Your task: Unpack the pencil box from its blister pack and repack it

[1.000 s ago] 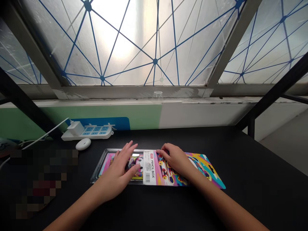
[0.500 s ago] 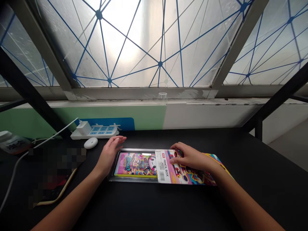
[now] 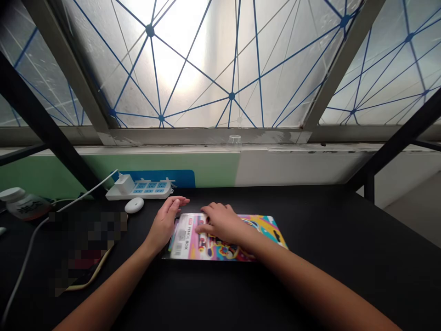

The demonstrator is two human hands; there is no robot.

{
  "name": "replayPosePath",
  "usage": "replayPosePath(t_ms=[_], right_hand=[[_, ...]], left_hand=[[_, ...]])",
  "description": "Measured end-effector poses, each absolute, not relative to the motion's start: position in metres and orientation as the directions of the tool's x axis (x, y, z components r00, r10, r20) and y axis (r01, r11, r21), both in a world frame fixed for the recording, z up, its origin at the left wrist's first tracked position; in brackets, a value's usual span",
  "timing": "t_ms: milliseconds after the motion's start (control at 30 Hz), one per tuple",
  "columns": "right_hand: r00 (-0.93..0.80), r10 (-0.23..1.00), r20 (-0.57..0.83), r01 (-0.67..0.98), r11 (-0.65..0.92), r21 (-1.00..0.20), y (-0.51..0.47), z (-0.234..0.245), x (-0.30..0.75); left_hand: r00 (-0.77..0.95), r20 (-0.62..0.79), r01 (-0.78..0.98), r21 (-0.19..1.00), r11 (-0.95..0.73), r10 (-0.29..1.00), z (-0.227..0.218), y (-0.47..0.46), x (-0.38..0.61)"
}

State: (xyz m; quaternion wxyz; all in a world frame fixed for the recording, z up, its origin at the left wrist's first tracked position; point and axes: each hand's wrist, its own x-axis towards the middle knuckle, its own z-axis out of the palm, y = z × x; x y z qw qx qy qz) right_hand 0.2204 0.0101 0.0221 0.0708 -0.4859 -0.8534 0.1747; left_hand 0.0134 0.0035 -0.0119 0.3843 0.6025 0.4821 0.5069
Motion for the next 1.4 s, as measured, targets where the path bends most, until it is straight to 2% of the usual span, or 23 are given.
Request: replayPosePath(t_ms=[167,300,367,433,500,533,667,833,967,1133,1400], right_hand=[[-0.573,0.82,0.001,0.779,0.545,-0.31,0.009,0.021,0.172],[-0.571,0.82,0.041,0.778,0.557,-0.29,0.005,0.023,0.179],[-0.555,0.831,0.048,0.787,0.543,-0.293,0.002,0.025,0.199],[-0.526,0.85,0.044,0.805,0.514,-0.298,-0.002,0.027,0.229],[-0.478,0.878,0.037,0.828,0.464,-0.316,-0.008,0.025,0.263],[-0.449,0.893,0.029,0.839,0.432,-0.332,-0.011,0.023,0.281],[-0.284,0.959,-0.003,0.828,0.243,-0.505,-0.023,0.008,0.335],[-0.214,0.976,-0.039,0.793,0.151,-0.59,-0.028,-0.003,0.34],[-0.194,0.98,-0.052,0.757,0.116,-0.644,-0.03,-0.005,0.329],[-0.175,0.984,0.013,0.684,0.131,-0.717,-0.034,-0.008,0.332],[-0.126,0.99,0.057,0.663,0.127,-0.738,-0.032,-0.006,0.338]], left_hand=[[0.089,0.25,0.287,0.921,-0.265,0.964,-0.008,0.002,0.011],[0.193,0.266,0.401,0.857,-0.323,0.945,-0.005,-0.002,0.009],[0.269,0.29,0.505,0.769,-0.391,0.918,-0.004,-0.004,0.009],[0.354,0.299,0.627,0.627,-0.462,0.886,-0.003,-0.007,0.009],[0.413,0.277,0.708,0.502,-0.497,0.868,-0.002,-0.008,0.009],[0.423,0.26,0.726,0.475,-0.497,0.868,-0.002,-0.008,0.01],[0.463,0.209,0.757,0.413,-0.507,0.861,0.001,-0.008,0.011],[0.495,0.2,0.791,0.3,-0.534,0.846,0.006,-0.008,0.01],[0.496,0.216,0.814,0.22,-0.537,0.841,0.008,-0.006,0.007],[0.515,0.29,0.815,0.129,-0.566,0.807,0.01,-0.007,0.01],[0.526,0.382,0.805,0.065,-0.59,0.76,0.006,-0.006,0.012]])
